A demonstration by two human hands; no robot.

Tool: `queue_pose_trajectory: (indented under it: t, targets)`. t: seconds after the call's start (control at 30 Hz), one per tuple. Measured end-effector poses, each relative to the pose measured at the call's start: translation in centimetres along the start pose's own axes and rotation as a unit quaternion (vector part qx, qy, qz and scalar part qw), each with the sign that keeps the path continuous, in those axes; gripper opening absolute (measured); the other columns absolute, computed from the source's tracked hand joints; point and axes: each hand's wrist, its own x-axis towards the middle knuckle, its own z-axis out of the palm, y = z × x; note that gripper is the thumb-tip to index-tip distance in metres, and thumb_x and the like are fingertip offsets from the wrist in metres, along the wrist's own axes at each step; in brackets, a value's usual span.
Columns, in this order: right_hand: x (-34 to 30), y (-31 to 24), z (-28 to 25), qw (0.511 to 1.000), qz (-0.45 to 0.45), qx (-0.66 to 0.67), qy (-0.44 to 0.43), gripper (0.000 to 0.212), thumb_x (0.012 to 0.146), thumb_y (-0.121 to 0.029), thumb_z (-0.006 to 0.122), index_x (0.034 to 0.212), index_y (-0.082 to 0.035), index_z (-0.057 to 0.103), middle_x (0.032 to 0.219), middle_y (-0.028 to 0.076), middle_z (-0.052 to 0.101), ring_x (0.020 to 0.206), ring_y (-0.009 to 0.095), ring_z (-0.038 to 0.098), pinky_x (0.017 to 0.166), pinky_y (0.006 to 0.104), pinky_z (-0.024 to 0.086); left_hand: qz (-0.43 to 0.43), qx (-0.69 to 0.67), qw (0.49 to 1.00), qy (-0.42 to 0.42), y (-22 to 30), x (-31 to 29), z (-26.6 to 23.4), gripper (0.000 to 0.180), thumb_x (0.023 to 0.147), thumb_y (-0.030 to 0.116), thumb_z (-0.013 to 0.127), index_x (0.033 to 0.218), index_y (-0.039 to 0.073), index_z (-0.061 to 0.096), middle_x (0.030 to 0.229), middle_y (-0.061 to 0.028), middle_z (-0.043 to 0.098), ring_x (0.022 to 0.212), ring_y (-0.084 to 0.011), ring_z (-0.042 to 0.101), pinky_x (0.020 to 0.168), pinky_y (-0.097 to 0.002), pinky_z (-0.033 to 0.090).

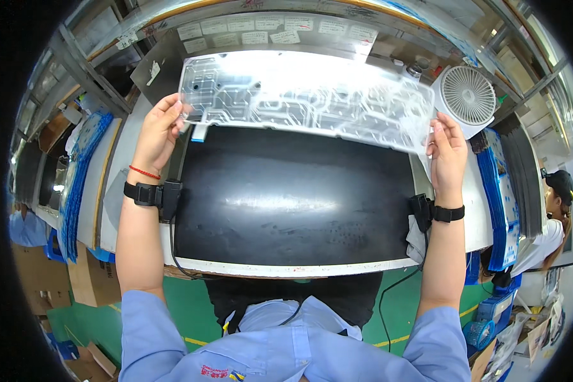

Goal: Inspecting, stacking, and organizing internal keyboard membranes and metal plates on a factory workbench.

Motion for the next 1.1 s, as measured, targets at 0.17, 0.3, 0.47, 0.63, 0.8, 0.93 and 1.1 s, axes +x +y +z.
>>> queue_pose_trajectory:
  t: [0.17,0.3,0.47,0.63,0.8,0.93,1.1]
  targets:
    - [0.2,0.0,-0.3,0.999,0.011,0.005,0.042,0.028,0.099,-0.016,0.051,0.119,0.002,0.054,0.097,0.008,0.062,0.065,0.008,0.056,0.054,0.0184,0.042,0.044,-0.113,0.992,0.045,1.0,-0.1,0.6,0.039,0.101,0.016,0.044,0.135,-0.005,0.043,0.129,-0.0137,0.055,0.102,-0.0117,0.061,0.087,-0.0193,0.052]
    - [0.3,0.3,-0.6,0.999,0.006,-0.011,0.047,0.027,0.099,-0.019,0.052,0.117,0.002,0.055,0.093,0.007,0.062,0.062,0.007,0.055,0.052,0.0178,0.041,0.037,-0.115,0.987,0.105,2.0,-0.5,2.6,0.039,0.102,0.02,0.044,0.134,-0.002,0.044,0.125,-0.0124,0.058,0.098,-0.0147,0.062,0.083,-0.0215,0.053]
    - [0.6,1.0,-0.9,0.999,0.015,-0.025,0.036,0.026,0.099,-0.019,0.052,0.114,0.001,0.058,0.087,0.004,0.062,0.061,0.006,0.055,0.052,0.0175,0.041,0.005,-0.015,0.991,0.136,0.5,0.1,2.1,0.03,0.098,0.027,0.055,0.122,0.008,0.053,0.088,0.0012,0.061,0.074,-0.0067,0.056,0.061,-0.0183,0.042]
    - [0.5,0.9,-1.0,0.998,0.018,-0.044,0.049,0.025,0.099,-0.02,0.053,0.111,0.001,0.059,0.084,0.003,0.061,0.061,0.006,0.053,0.052,0.0174,0.039,0.003,-0.009,0.994,0.106,1.1,1.8,2.3,0.026,0.097,0.017,0.055,0.121,0.007,0.054,0.086,0.0017,0.062,0.069,-0.0043,0.054,0.06,-0.0173,0.041]
    - [0.6,0.8,-1.1,0.998,0.014,-0.052,0.044,0.024,0.098,-0.02,0.053,0.109,0.0,0.06,0.083,0.002,0.061,0.06,0.005,0.052,0.052,0.0172,0.038,-0.036,-0.089,0.985,0.143,3.0,4.4,2.9,0.027,0.097,0.016,0.054,0.122,0.005,0.053,0.105,-0.008,0.065,0.076,-0.0082,0.058,0.065,-0.0173,0.047]
    - [0.5,0.9,-1.2,0.998,0.01,-0.062,0.031,0.022,0.098,-0.019,0.053,0.108,-0.001,0.06,0.082,0.001,0.06,0.06,0.004,0.052,0.052,0.0172,0.038,-0.038,-0.092,0.985,0.138,2.5,4.7,1.8,0.028,0.098,0.017,0.053,0.123,0.005,0.053,0.109,-0.0091,0.065,0.079,-0.01,0.059,0.068,-0.0194,0.048]
    - [0.5,1.1,-0.9,0.996,0.007,-0.088,0.019,0.021,0.097,-0.019,0.055,0.108,-0.002,0.062,0.083,0.001,0.061,0.061,0.004,0.052,0.052,0.0171,0.037,-0.007,0.073,0.986,0.15,1.8,2.9,1.8,0.034,0.097,0.023,0.056,0.127,0.009,0.053,0.102,0.0012,0.064,0.081,-0.0061,0.056,0.067,-0.0216,0.046]
